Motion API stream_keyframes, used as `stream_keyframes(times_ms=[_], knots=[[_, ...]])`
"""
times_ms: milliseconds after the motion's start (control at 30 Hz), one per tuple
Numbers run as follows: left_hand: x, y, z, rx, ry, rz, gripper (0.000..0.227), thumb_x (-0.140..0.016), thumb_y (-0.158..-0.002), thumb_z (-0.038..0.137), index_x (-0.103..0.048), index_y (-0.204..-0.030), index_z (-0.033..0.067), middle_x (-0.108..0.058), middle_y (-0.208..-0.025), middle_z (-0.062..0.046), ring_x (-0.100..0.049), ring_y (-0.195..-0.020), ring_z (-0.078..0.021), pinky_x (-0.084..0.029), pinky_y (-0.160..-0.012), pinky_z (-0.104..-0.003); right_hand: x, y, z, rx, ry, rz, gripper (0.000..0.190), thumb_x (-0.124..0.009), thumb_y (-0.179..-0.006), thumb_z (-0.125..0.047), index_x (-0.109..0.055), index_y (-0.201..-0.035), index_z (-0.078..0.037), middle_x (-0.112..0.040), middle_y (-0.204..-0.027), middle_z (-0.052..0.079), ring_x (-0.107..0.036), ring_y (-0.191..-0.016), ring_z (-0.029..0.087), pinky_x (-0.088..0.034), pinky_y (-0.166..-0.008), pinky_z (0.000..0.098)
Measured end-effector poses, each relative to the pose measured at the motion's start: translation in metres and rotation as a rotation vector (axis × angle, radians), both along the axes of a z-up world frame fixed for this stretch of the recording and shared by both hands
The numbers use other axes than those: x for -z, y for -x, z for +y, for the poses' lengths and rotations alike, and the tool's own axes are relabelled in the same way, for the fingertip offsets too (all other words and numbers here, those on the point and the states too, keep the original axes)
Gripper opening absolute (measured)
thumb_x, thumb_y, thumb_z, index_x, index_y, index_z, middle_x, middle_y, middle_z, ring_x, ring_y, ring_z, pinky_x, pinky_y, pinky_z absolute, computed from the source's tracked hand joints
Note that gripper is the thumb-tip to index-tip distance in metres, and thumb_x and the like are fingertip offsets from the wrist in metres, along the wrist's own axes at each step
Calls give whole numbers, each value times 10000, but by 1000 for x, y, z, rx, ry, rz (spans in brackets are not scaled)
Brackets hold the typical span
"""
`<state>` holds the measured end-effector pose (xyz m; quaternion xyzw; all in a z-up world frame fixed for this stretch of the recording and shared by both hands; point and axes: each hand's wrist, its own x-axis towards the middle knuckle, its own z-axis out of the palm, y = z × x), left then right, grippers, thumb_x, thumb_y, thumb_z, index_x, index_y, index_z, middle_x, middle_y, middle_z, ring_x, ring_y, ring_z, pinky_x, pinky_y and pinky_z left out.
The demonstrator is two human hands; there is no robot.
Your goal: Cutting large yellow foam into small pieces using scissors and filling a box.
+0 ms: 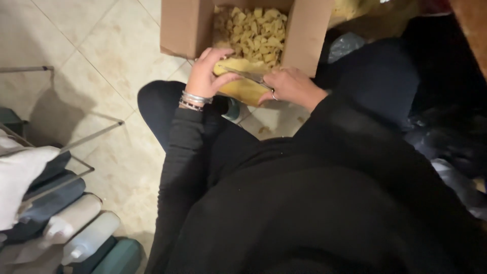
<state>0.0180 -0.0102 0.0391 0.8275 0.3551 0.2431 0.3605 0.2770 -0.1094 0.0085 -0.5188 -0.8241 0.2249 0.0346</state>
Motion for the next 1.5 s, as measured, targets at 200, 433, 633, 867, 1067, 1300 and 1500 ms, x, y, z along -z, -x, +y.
stream_keyframes(times_ms=[200, 433, 633, 867, 1067, 1300, 1500], knots=[[-12, -9, -4, -52, 77, -160, 208, -784, -934, 149, -738, -1070, -1, -680, -922, -101, -628, -753, -196, -506, -683, -289, -9, -3, -4, 27, -48, 146, 571, -774, -791, -578, -561, -800, -49, -637, -732, 79, -605, -583, 285, -507, -619, 395], [0, -11, -3, -77, 123, -179, 195, -724, -980, 200, -744, -1049, 19, -737, -968, -106, -691, -827, -202, -556, -734, -304, -16, -5, 8, 12, 251, 72, 521, -625, -810, -611, -569, -814, -93, -593, -724, 26, -567, -625, 175, -469, -650, 310], [30, -15, -1, -251, 205, -330, 99, -620, -959, 12, -691, -1015, 51, -706, -921, -36, -651, -805, -140, -548, -738, -259, -7, -15, 5, 19, 468, 63, 686, -658, -841, -730, -541, -916, -58, -576, -882, 104, -563, -722, 284, -465, -652, 401], [44, -5, 2, -436, 282, -349, 138, -721, -988, 173, -668, -960, 49, -673, -820, -2, -598, -696, -84, -498, -634, -203, 26, -27, 3, 78, 578, 328, 447, -499, -997, -540, -580, -1032, -102, -660, -881, 60, -611, -737, 230, -481, -653, 368], [43, -5, -7, -429, 259, -235, 181, -779, -963, 127, -637, -867, 67, -603, -706, 31, -452, -527, -54, -382, -471, -196, 30, -20, 10, 122, 558, 363, 611, -400, -968, -650, -620, -1055, -87, -711, -960, 80, -664, -795, 246, -514, -698, 367], [40, -1, -5, -323, 363, -294, 387, -947, -767, 43, -637, -998, 60, -668, -891, -12, -623, -812, -108, -548, -773, -224, -2, -16, 12, 396, 579, 546, 143, -646, -1006, -220, -675, -990, -81, -761, -887, 16, -667, -626, 114, -501, -593, 244], [51, 9, 0, -303, 246, -200, 229, -854, -763, -12, -710, -937, 23, -713, -859, -40, -656, -755, -128, -566, -722, -238, -10, -12, 11, 420, 652, 580, 234, -592, -1013, -218, -643, -924, -8, -786, -1078, 62, -612, -529, 123, -516, -531, 249]])
